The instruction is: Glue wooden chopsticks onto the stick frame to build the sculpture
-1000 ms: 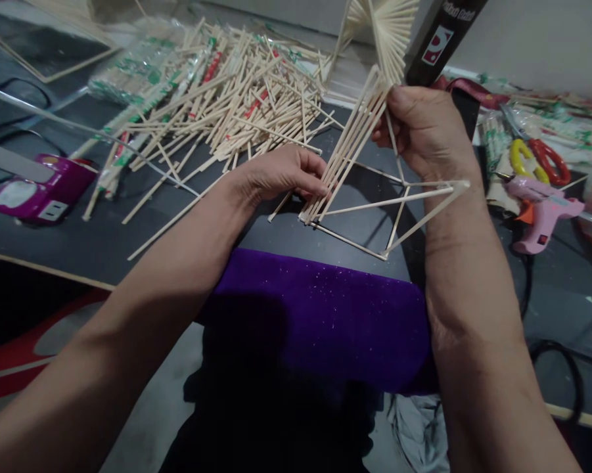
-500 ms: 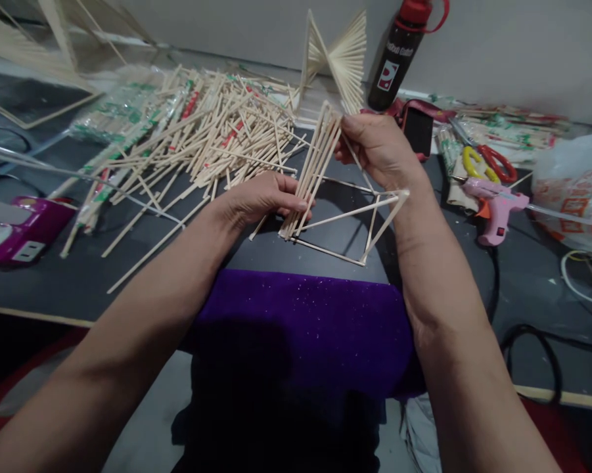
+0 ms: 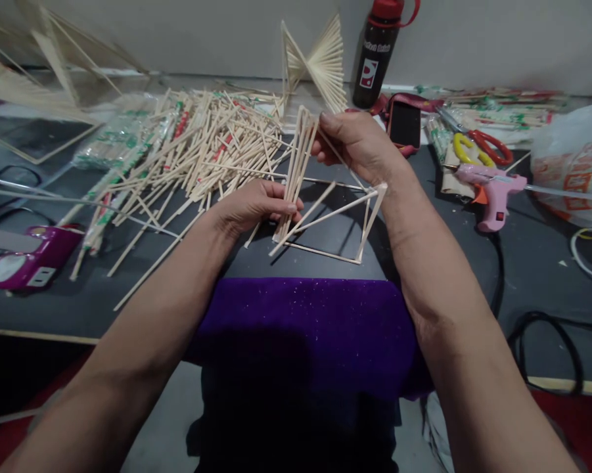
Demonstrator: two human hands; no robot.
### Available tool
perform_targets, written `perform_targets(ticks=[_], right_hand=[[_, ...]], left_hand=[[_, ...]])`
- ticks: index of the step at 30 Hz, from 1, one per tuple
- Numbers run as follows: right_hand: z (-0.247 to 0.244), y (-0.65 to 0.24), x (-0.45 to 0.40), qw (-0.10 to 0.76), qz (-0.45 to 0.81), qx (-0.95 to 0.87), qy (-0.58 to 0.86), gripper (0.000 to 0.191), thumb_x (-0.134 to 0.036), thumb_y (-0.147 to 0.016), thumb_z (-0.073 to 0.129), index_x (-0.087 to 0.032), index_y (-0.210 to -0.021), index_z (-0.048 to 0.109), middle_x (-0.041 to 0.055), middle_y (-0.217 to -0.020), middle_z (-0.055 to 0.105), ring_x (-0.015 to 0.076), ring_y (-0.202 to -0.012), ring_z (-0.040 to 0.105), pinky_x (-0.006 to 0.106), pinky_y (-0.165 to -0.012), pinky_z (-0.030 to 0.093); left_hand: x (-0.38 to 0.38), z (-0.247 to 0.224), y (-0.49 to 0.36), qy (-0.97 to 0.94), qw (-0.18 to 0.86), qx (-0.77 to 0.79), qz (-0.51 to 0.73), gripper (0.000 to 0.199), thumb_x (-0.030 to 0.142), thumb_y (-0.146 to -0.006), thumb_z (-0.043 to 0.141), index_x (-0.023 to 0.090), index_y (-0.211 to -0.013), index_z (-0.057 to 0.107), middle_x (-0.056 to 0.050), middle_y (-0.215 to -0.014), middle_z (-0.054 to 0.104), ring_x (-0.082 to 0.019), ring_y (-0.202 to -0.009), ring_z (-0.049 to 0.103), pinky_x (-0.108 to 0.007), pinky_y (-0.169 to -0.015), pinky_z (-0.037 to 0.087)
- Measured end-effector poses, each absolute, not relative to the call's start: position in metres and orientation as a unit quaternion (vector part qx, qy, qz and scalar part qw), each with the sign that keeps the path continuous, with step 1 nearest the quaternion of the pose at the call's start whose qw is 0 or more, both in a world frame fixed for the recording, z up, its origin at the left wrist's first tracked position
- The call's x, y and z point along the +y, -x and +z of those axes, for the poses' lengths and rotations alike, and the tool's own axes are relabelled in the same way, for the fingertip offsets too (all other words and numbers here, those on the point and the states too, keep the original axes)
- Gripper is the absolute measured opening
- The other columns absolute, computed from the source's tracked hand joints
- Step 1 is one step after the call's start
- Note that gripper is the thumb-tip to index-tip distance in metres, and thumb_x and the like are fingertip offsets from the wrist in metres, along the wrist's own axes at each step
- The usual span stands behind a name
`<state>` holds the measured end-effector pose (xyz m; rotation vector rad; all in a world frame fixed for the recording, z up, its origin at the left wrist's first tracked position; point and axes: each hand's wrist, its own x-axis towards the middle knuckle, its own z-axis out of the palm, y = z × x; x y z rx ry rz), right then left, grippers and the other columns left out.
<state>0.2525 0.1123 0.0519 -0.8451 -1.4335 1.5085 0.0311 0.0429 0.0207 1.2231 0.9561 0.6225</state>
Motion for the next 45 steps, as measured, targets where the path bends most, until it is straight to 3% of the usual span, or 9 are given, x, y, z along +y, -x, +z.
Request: perform_targets(ticks=[5, 14, 19, 25, 35, 42, 45], right_hand=[[0.054, -0.257, 0.110, 0.413, 0.614, -0.584, 0.335, 0.027, -0.035, -0.102, 0.058, -0.016, -0.088, 0.073, 0.0037, -0.079, 0.072, 0.0111, -0.066, 0.062, 0.022, -0.067, 0.051], [0.055, -0.257, 0.111, 0.427, 0.609, -0.586, 0.322, 0.026, -0.039, -0.097, 0.064, -0.015, -0.090, 0.071, 0.0055, -0.083, 0.072, 0.0136, -0.070, 0.063, 0.025, -0.068, 0.047], [0.057, -0.252, 0.113, 0.443, 0.593, -0.604, 0.298, 0.027, -0.039, -0.095, 0.065, -0.014, -0.089, 0.072, 0.0055, -0.073, 0.068, 0.0134, -0.063, 0.057, 0.024, -0.058, 0.039], [0.057, -0.254, 0.116, 0.429, 0.542, -0.659, 0.296, 0.034, -0.048, -0.082, 0.080, -0.018, -0.070, 0.070, 0.0039, -0.067, 0.062, 0.0125, -0.059, 0.049, 0.026, -0.060, 0.041], [0.055, -0.251, 0.120, 0.457, 0.531, -0.657, 0.277, 0.046, -0.060, -0.066, 0.089, -0.017, -0.068, 0.073, 0.0038, -0.065, 0.065, 0.0117, -0.055, 0.052, 0.027, -0.054, 0.038], [0.058, -0.253, 0.113, 0.436, 0.537, -0.663, 0.285, 0.038, -0.052, -0.077, 0.083, -0.017, -0.071, 0.071, 0.0036, -0.068, 0.064, 0.0124, -0.061, 0.052, 0.027, -0.059, 0.042], [0.062, -0.254, 0.108, 0.436, 0.573, -0.617, 0.318, 0.038, -0.052, -0.088, 0.072, -0.014, -0.079, 0.073, 0.0070, -0.075, 0.067, 0.0140, -0.065, 0.058, 0.028, -0.063, 0.045]], left_hand=[[0.041, 0.022, -0.032, -0.542, 0.664, 0.429, 0.284, 0.014, 0.022, -0.073, 0.080, 0.013, -0.083, 0.076, -0.004, -0.071, 0.076, -0.006, -0.056, 0.060, -0.018, -0.053, 0.039], [0.041, 0.022, -0.032, -0.542, 0.663, 0.429, 0.289, 0.016, 0.026, -0.071, 0.081, 0.014, -0.081, 0.077, -0.005, -0.072, 0.076, -0.007, -0.057, 0.061, -0.020, -0.054, 0.039], [0.042, 0.022, -0.032, -0.541, 0.649, 0.439, 0.304, 0.021, 0.030, -0.072, 0.081, 0.014, -0.084, 0.077, -0.005, -0.075, 0.077, -0.008, -0.062, 0.064, -0.021, -0.059, 0.043], [0.040, 0.025, -0.035, -0.557, 0.616, 0.462, 0.310, 0.026, 0.031, -0.071, 0.079, 0.014, -0.090, 0.077, -0.006, -0.078, 0.077, -0.009, -0.063, 0.064, -0.020, -0.058, 0.041], [0.040, 0.025, -0.037, -0.574, 0.596, 0.460, 0.322, 0.018, 0.027, -0.071, 0.077, 0.013, -0.081, 0.076, -0.006, -0.073, 0.075, -0.006, -0.056, 0.058, -0.020, -0.054, 0.036], [0.040, 0.029, -0.037, -0.586, 0.575, 0.485, 0.301, 0.024, 0.031, -0.073, 0.075, 0.013, -0.090, 0.076, -0.008, -0.080, 0.076, -0.010, -0.066, 0.064, -0.022, -0.060, 0.043], [0.033, 0.042, -0.029, -0.604, 0.519, 0.526, 0.297, 0.030, 0.034, -0.075, 0.073, 0.014, -0.098, 0.075, -0.007, -0.085, 0.076, -0.011, -0.071, 0.065, -0.023, -0.064, 0.046]])
